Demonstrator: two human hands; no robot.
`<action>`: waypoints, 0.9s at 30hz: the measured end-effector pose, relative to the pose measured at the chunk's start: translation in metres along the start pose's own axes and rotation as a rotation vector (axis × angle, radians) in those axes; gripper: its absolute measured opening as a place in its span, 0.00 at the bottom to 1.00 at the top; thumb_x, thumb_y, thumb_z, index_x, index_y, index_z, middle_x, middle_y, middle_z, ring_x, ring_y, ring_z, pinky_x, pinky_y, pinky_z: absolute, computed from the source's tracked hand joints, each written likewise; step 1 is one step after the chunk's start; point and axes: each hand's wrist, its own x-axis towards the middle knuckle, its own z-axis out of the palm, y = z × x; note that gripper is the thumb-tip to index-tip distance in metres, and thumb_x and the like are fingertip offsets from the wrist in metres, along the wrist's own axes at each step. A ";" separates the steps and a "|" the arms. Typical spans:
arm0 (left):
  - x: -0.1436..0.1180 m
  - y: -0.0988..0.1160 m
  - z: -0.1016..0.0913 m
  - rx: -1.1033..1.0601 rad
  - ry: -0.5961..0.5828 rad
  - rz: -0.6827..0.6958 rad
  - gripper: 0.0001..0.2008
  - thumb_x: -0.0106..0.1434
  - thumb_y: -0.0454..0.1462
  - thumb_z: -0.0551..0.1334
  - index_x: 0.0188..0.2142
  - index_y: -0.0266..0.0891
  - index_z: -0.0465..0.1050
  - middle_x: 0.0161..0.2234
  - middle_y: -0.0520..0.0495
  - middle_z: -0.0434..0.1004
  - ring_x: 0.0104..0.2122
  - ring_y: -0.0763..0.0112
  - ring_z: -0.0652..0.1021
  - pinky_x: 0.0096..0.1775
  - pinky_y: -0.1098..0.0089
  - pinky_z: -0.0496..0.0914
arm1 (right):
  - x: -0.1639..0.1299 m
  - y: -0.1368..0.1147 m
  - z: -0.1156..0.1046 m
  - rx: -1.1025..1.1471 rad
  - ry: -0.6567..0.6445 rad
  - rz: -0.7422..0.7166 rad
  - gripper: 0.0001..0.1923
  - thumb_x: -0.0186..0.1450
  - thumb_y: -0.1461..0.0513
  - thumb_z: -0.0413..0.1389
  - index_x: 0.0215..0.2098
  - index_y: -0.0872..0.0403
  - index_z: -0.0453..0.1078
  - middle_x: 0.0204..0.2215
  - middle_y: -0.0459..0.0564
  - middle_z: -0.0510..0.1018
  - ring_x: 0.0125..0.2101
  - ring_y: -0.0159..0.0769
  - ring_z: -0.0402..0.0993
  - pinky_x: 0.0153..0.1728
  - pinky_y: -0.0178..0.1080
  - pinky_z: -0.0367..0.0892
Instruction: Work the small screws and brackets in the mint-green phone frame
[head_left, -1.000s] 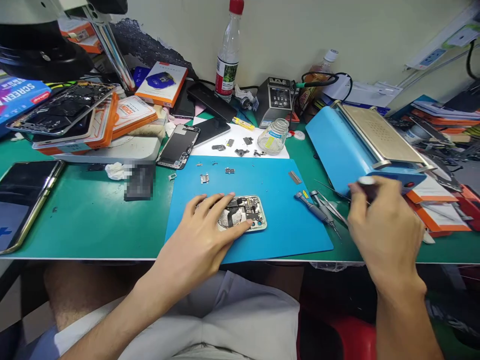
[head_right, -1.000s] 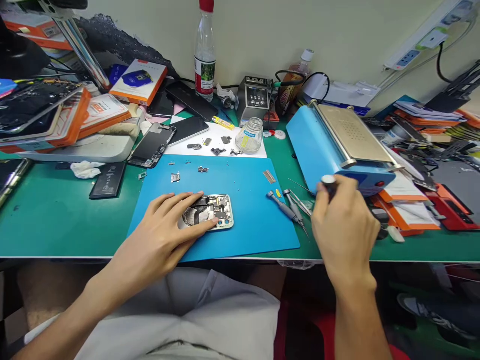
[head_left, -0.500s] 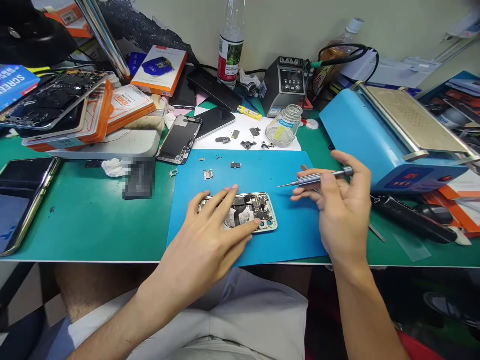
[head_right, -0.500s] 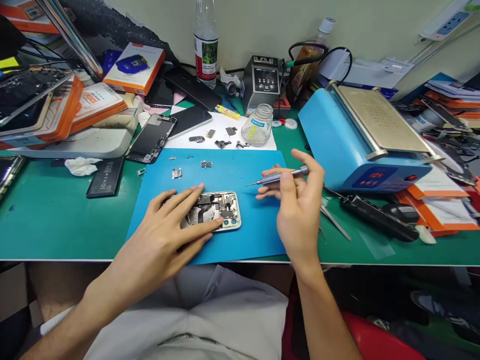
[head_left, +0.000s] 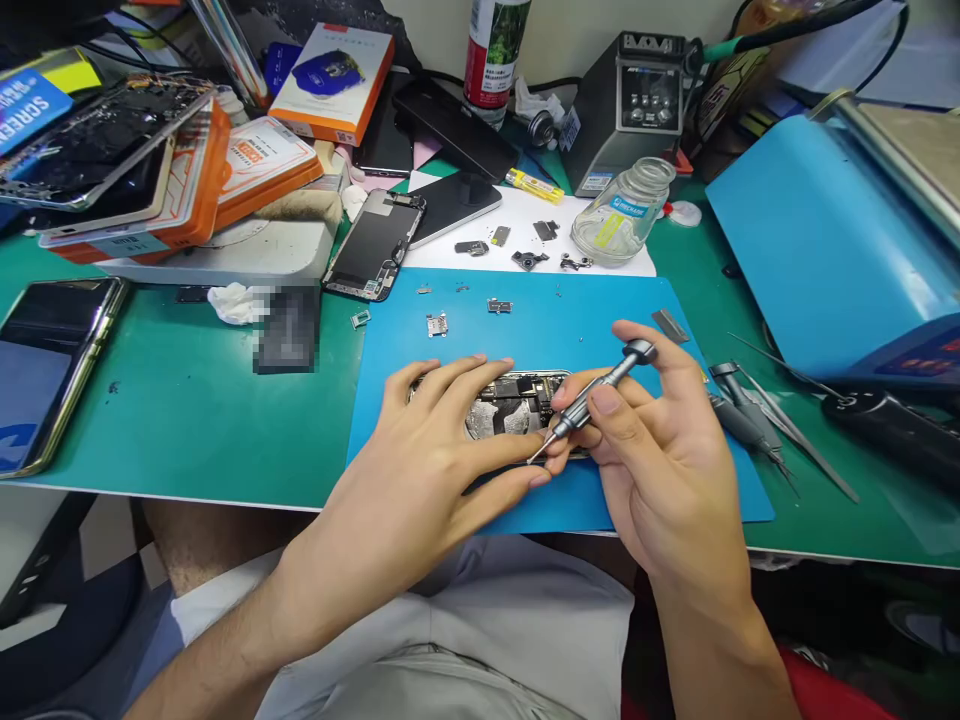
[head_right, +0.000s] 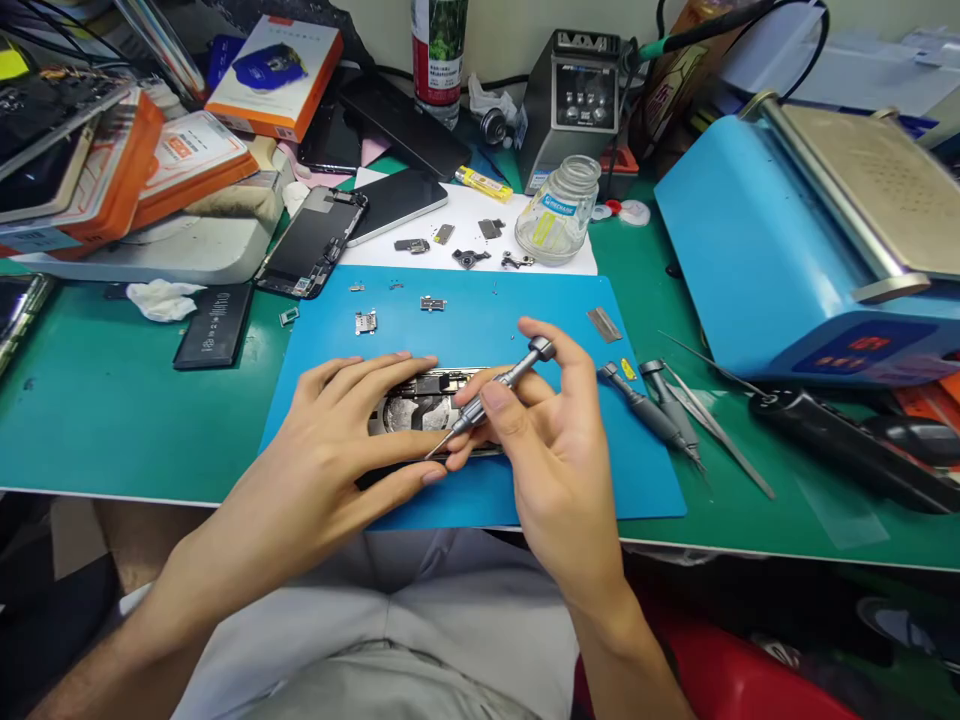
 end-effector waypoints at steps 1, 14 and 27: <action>0.000 0.000 0.000 0.006 0.003 -0.002 0.17 0.86 0.46 0.56 0.57 0.57 0.86 0.74 0.38 0.72 0.75 0.49 0.70 0.68 0.36 0.64 | 0.000 0.000 0.000 -0.005 0.004 -0.003 0.30 0.75 0.53 0.68 0.68 0.42 0.60 0.40 0.45 0.84 0.26 0.36 0.82 0.25 0.40 0.81; -0.001 -0.001 -0.005 0.101 -0.055 0.059 0.18 0.86 0.42 0.54 0.63 0.55 0.81 0.76 0.32 0.68 0.75 0.44 0.69 0.67 0.34 0.65 | -0.003 0.001 0.000 -0.074 0.093 -0.011 0.27 0.75 0.53 0.67 0.68 0.39 0.65 0.39 0.46 0.82 0.27 0.38 0.80 0.26 0.42 0.81; -0.002 -0.002 -0.006 0.119 -0.097 0.103 0.18 0.86 0.41 0.54 0.68 0.53 0.75 0.76 0.27 0.66 0.76 0.42 0.68 0.68 0.31 0.65 | -0.005 0.003 -0.001 -0.074 0.082 -0.039 0.26 0.75 0.54 0.67 0.68 0.38 0.67 0.39 0.47 0.83 0.34 0.41 0.84 0.24 0.40 0.80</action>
